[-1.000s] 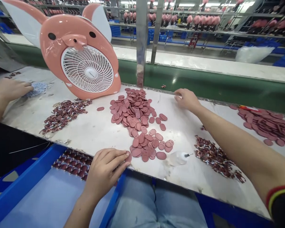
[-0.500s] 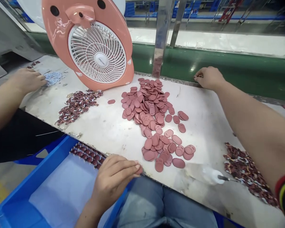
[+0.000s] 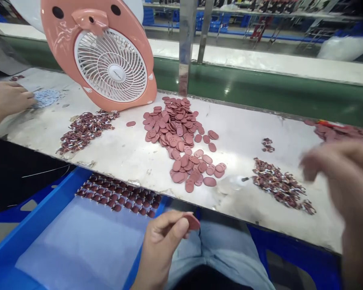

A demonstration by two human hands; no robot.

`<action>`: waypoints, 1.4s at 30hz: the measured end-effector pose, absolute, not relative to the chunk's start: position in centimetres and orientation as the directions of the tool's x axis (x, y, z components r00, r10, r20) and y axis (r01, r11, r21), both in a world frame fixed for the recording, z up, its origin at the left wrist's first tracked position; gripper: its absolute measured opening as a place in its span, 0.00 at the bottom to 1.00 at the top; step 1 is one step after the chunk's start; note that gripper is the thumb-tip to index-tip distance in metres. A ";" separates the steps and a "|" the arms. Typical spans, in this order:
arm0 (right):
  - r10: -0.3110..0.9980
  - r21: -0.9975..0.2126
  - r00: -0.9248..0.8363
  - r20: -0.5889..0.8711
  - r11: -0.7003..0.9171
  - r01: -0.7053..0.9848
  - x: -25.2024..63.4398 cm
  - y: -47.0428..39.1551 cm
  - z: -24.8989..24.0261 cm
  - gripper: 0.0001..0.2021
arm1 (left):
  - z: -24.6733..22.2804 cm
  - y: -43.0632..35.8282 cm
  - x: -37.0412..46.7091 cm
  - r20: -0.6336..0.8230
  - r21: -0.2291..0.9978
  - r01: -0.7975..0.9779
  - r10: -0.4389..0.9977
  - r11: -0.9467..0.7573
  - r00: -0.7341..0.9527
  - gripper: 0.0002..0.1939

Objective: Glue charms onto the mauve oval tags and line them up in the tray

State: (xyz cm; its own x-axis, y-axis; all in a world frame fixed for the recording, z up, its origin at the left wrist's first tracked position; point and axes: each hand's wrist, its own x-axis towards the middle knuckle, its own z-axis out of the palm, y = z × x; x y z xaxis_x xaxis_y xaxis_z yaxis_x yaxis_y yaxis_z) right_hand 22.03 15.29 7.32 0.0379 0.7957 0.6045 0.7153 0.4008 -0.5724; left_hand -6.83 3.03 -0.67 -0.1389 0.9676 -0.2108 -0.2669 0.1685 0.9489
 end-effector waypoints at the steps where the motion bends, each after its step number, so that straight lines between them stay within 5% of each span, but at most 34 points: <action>1: 0.865 -0.655 -0.112 0.490 0.449 0.608 20.4 12.1 6.9 0.13 | -0.6 2.7 -6.3 -0.159 0.963 -0.240 0.979 0.125 -0.126 0.09; 3: 0.882 -0.828 -0.408 0.233 0.401 0.392 17.0 7.3 5.5 0.08 | -0.5 1.9 -5.5 -0.080 0.980 -0.189 0.994 0.064 -0.080 0.08; 7: 0.894 -0.963 -0.446 0.049 0.161 0.217 13.2 4.2 3.0 0.13 | -0.5 1.1 -5.0 -0.055 0.985 -0.159 0.997 0.062 0.051 0.07; 13: 0.852 -0.969 -0.519 0.064 0.178 0.173 13.7 4.6 3.0 0.24 | -1.3 1.4 -5.6 -0.098 0.923 -0.317 0.929 0.219 0.357 0.15; 17: 0.976 -0.895 -0.166 0.141 0.198 0.401 15.1 6.3 1.6 0.14 | -1.3 0.8 -5.2 -0.180 0.834 -0.478 0.954 0.277 0.239 0.16; 19: 0.974 -0.834 0.047 0.220 0.163 0.527 15.6 8.0 0.4 0.16 | -0.8 0.5 -4.9 -0.296 0.770 -0.546 0.943 0.331 0.153 0.18; 21: 0.958 -0.781 0.092 0.271 0.164 0.602 15.6 9.6 -0.4 0.25 | -0.1 0.3 -4.8 -0.423 0.696 -0.605 0.902 0.387 0.090 0.19; 24: 0.959 -0.741 -0.018 0.283 0.230 0.631 15.0 10.8 -1.0 0.16 | 0.8 0.5 -4.7 -0.508 0.596 -0.689 0.858 0.413 0.075 0.22; 27: 0.952 -0.753 -0.072 0.297 0.280 0.596 14.8 10.1 -1.0 0.11 | 0.7 0.6 -4.7 -0.486 0.524 -0.759 0.867 0.386 0.105 0.24; 35: 0.970 -0.884 -0.114 0.213 0.241 0.401 16.9 4.7 0.7 0.27 | -1.4 0.8 -4.6 -0.271 0.427 -0.848 0.939 0.315 0.213 0.18; 42: 0.989 -0.925 0.048 0.140 0.113 0.364 18.6 2.3 3.4 0.17 | -0.9 0.7 -4.3 -0.234 0.475 -0.826 0.948 0.304 0.215 0.18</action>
